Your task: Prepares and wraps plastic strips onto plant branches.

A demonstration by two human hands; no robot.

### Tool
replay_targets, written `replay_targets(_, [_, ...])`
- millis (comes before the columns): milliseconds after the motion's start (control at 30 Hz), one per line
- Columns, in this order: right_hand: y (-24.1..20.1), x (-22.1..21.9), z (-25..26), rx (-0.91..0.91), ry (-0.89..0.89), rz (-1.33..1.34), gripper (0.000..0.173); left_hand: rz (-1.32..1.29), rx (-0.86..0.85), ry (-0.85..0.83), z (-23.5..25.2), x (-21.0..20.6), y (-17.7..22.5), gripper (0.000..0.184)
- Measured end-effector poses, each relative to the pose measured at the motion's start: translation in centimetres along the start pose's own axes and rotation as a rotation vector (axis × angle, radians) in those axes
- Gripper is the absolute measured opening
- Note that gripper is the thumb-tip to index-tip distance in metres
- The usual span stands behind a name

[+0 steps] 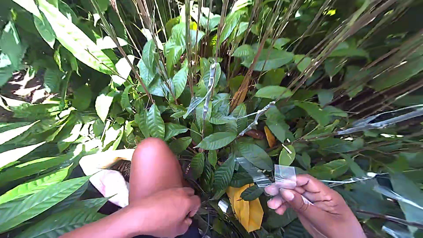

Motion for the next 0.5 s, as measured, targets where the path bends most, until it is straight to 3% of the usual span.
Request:
replay_targets(67, [-0.9, 0.0, 0.3, 0.051, -0.019, -0.049, 0.019, 0.095, -0.030, 0.193, -1.7, 2.5, -0.3, 0.021])
replay_targets(233, [-5.0, 0.2, 3.4, 0.247, -0.005, -0.224, 0.019, -0.098, -0.055, 1.040, -1.4, 13.6, -2.2, 0.030])
replay_targets(367, [-8.5, 0.1, 6.6, 0.378, 0.027, -0.318, 0.020, -0.404, -0.109, 1.191, 4.2, 17.1, -4.0, 0.042])
replay_targets(500, [-9.6, -1.2, 6.6, 0.322, -0.029, -0.361, 0.018, -0.464, -0.231, 1.250, 5.9, 16.9, -4.9, 0.020])
Point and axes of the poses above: each hand's wrist, its own z-axis towards the middle knuckle, its own x-axis out of the back of the hand, y = z × x, the point moved 5 cm from there along z, towards the middle knuckle, and after that the axes turned 8 degrees about -z, right-handed, at the moved point
